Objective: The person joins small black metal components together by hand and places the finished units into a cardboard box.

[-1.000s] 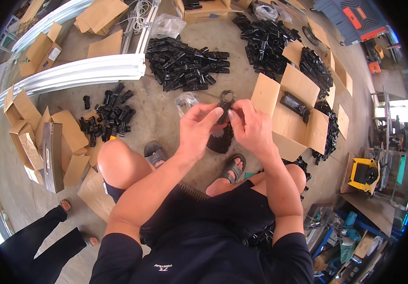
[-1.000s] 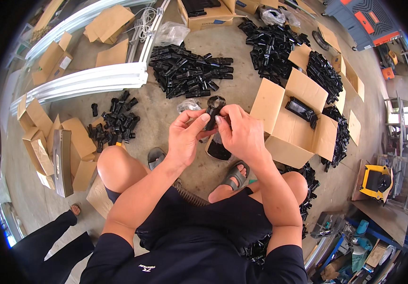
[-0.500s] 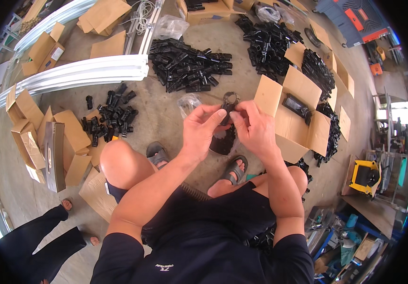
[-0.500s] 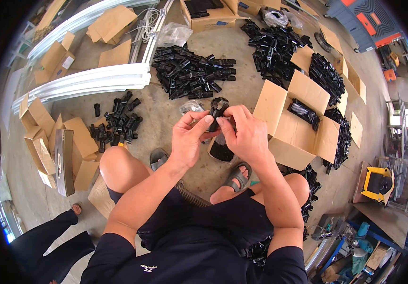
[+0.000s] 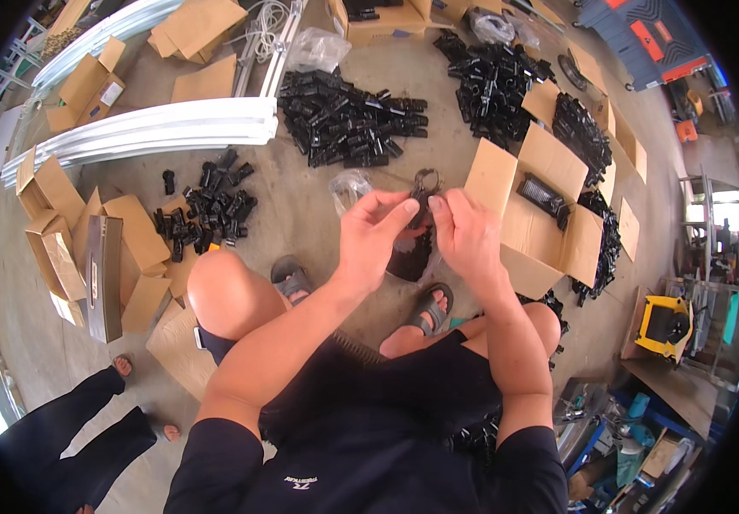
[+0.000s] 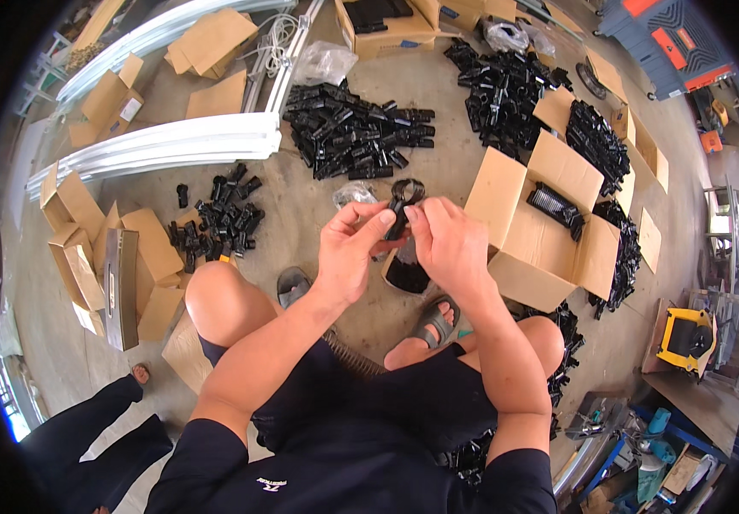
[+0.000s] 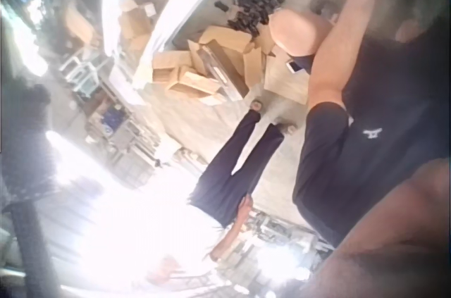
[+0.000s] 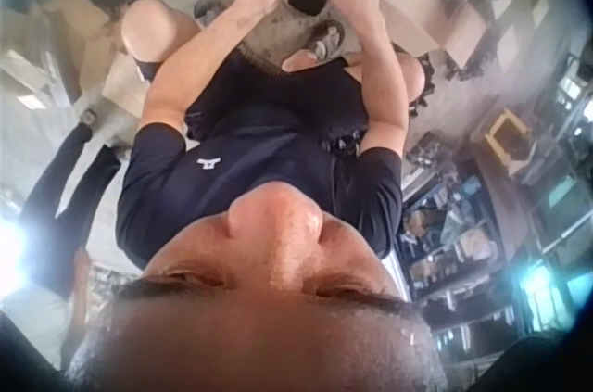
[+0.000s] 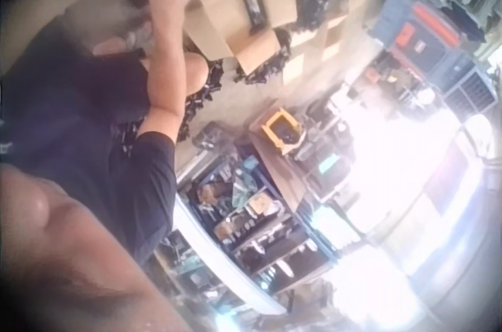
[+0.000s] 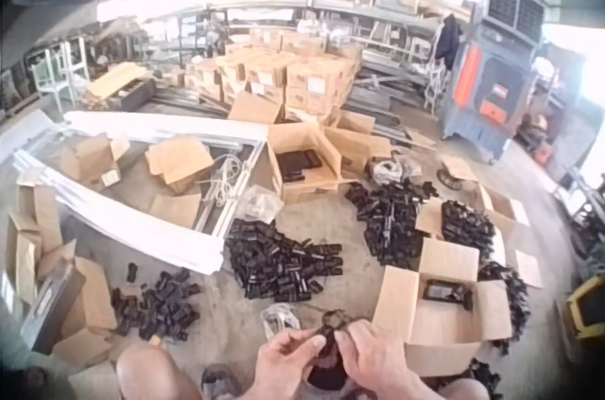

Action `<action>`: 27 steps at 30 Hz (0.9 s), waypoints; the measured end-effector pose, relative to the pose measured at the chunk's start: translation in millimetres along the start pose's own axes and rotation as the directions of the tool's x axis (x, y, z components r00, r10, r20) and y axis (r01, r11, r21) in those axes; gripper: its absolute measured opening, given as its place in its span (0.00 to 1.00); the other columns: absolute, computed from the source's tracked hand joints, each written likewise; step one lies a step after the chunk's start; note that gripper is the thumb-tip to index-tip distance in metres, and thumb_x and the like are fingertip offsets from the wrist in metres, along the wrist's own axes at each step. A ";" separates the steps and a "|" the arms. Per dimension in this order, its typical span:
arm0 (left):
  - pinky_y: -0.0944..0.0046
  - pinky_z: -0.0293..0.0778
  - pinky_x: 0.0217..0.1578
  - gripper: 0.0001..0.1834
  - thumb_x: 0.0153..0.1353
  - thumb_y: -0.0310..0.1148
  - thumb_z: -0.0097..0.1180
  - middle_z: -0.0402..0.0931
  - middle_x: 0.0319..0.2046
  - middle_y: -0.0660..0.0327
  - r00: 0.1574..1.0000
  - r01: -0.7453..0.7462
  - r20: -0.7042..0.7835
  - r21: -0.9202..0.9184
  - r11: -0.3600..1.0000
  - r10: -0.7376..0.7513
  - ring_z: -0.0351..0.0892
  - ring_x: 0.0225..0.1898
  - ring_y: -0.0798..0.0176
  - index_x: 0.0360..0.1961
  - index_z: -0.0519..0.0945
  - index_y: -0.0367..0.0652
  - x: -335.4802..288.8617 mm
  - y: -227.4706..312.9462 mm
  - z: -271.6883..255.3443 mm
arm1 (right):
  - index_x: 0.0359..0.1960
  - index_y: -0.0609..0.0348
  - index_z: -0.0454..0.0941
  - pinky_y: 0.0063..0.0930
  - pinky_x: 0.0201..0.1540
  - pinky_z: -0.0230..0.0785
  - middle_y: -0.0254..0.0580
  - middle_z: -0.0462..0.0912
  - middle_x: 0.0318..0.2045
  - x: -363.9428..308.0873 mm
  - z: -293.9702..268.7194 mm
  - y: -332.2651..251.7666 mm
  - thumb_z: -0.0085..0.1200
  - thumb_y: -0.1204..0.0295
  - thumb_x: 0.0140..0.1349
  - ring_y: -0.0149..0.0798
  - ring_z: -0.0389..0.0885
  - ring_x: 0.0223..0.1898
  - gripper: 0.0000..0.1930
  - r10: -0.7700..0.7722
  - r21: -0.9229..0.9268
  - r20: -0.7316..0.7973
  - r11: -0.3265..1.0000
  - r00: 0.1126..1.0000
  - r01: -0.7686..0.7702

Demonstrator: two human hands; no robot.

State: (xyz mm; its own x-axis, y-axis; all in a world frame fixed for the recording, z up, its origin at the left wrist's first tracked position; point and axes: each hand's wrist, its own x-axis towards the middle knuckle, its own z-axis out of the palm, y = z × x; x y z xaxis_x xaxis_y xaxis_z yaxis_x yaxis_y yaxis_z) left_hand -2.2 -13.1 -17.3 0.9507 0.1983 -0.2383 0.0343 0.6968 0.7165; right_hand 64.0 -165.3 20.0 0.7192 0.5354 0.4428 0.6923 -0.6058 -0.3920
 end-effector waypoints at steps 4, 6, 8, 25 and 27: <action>0.58 0.87 0.45 0.06 0.69 0.25 0.61 0.85 0.46 0.57 1.000 0.014 0.023 -0.010 1.000 -0.014 0.86 0.44 0.64 0.45 0.81 0.38 -0.7 2.0 0.6 | 0.35 0.57 0.76 0.37 0.25 0.71 0.42 0.81 0.26 -1.3 -8.1 -10.1 0.60 0.67 0.68 0.47 0.82 0.23 0.08 0.135 0.178 0.021 0.974 0.991 -0.136; 0.58 0.88 0.45 0.06 0.69 0.25 0.61 0.85 0.46 0.57 0.999 0.032 0.036 0.002 0.999 -0.032 0.86 0.44 0.64 0.45 0.81 0.38 -1.7 0.7 0.8 | 0.36 0.57 0.76 0.36 0.25 0.71 0.42 0.82 0.26 -6.3 0.5 -3.8 0.60 0.68 0.68 0.46 0.82 0.24 0.08 0.097 0.130 0.010 0.987 0.995 -0.097; 0.58 0.88 0.45 0.06 0.69 0.25 0.62 0.85 0.46 0.57 0.999 0.029 0.036 -0.009 1.000 -0.029 0.86 0.44 0.64 0.45 0.81 0.38 -2.0 0.7 0.6 | 0.36 0.58 0.76 0.36 0.25 0.71 0.42 0.82 0.26 -6.7 1.5 -1.4 0.59 0.69 0.68 0.46 0.83 0.24 0.07 0.070 0.062 0.023 0.996 0.997 -0.071; 0.58 0.88 0.44 0.06 0.71 0.25 0.59 0.84 0.46 0.53 1.000 0.020 -0.024 0.005 1.000 -0.020 0.87 0.43 0.60 0.46 0.80 0.37 0.0 1.9 1.9 | 0.33 0.58 0.77 0.39 0.28 0.73 0.42 0.82 0.26 0.8 -9.2 -9.6 0.59 0.69 0.68 0.48 0.83 0.28 0.07 0.092 0.134 0.029 0.986 0.995 -0.095; 0.58 0.88 0.44 0.06 0.71 0.25 0.58 0.85 0.46 0.52 0.998 -0.020 -0.055 0.006 1.000 0.020 0.87 0.42 0.58 0.46 0.80 0.36 4.3 20.6 3.3 | 0.33 0.58 0.78 0.39 0.29 0.74 0.42 0.82 0.27 0.3 -11.1 -10.3 0.61 0.69 0.66 0.49 0.83 0.28 0.07 0.078 0.133 0.071 0.987 0.994 -0.087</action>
State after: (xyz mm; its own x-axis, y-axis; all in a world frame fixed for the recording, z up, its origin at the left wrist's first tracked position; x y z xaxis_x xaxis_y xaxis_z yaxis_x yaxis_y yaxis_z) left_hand 3.6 -0.1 -1.4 0.9329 0.2497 -0.2593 0.0173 0.6883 0.7252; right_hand 56.4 -165.4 33.1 0.7733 0.5271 0.3523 0.6288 -0.5666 -0.5325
